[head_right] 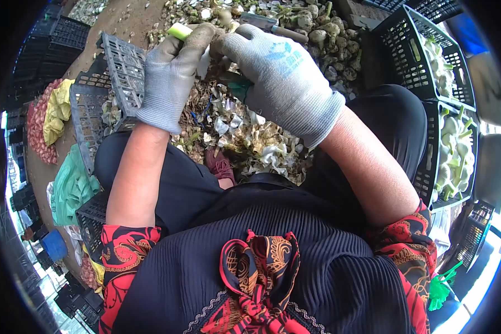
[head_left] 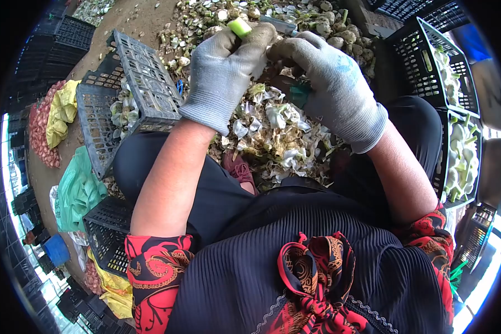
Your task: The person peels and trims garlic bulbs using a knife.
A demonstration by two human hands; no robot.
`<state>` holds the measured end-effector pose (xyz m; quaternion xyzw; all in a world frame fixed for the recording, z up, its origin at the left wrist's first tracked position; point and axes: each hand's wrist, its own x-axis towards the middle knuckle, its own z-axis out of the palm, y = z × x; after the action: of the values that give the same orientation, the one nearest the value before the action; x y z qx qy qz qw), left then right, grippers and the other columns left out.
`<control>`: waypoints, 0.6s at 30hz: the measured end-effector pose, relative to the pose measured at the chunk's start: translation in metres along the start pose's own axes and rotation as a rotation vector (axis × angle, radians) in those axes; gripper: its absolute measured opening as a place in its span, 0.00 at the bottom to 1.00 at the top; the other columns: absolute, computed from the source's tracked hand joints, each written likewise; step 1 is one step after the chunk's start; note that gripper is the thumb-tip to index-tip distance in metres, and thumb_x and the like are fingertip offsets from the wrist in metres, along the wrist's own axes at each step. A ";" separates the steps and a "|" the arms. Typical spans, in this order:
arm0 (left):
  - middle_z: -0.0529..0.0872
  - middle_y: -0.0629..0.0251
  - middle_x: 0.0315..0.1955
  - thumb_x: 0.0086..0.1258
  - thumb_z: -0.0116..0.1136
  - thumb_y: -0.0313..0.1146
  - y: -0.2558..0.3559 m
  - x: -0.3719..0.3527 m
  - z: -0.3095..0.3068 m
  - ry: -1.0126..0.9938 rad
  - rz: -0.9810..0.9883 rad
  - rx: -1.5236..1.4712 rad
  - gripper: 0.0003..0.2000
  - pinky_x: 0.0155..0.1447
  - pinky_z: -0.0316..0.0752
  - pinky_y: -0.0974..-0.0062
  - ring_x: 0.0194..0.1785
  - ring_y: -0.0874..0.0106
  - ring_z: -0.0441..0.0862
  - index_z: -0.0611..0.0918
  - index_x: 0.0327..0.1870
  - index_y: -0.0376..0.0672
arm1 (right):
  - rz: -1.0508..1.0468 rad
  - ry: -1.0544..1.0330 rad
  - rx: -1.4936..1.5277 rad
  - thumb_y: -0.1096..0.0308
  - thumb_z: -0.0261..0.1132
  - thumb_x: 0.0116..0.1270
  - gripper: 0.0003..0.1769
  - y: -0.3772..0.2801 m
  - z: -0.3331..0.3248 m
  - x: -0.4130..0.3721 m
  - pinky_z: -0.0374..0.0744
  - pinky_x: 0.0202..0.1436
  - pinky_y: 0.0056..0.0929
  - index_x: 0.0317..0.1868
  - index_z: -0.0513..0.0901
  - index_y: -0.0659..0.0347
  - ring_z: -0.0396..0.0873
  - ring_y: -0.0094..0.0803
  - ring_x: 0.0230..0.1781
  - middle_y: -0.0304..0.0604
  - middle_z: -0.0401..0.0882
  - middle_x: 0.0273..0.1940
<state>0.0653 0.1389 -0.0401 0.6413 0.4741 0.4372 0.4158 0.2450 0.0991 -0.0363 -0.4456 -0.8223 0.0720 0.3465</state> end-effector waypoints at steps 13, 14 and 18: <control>0.87 0.70 0.28 0.69 0.66 0.48 -0.006 0.002 0.003 0.035 -0.028 0.003 0.17 0.28 0.73 0.83 0.26 0.82 0.81 0.88 0.37 0.40 | 0.016 -0.042 0.004 0.65 0.70 0.59 0.14 -0.009 0.004 -0.001 0.81 0.40 0.43 0.44 0.78 0.56 0.82 0.48 0.39 0.46 0.79 0.39; 0.87 0.69 0.28 0.69 0.66 0.47 -0.001 0.000 0.005 0.056 -0.059 -0.060 0.17 0.27 0.73 0.83 0.26 0.81 0.81 0.88 0.37 0.39 | 0.011 -0.074 -0.025 0.65 0.70 0.59 0.15 -0.009 0.003 0.000 0.81 0.40 0.43 0.45 0.78 0.56 0.82 0.48 0.39 0.46 0.79 0.38; 0.88 0.69 0.30 0.69 0.66 0.45 0.006 0.006 0.001 0.040 -0.227 -0.205 0.15 0.34 0.76 0.83 0.31 0.80 0.83 0.87 0.39 0.40 | 0.035 0.032 0.034 0.67 0.71 0.58 0.17 -0.006 0.009 -0.001 0.81 0.40 0.43 0.46 0.77 0.56 0.82 0.48 0.38 0.46 0.80 0.37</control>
<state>0.0686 0.1432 -0.0334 0.5290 0.5045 0.4461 0.5164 0.2357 0.0959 -0.0408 -0.4548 -0.8075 0.0851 0.3658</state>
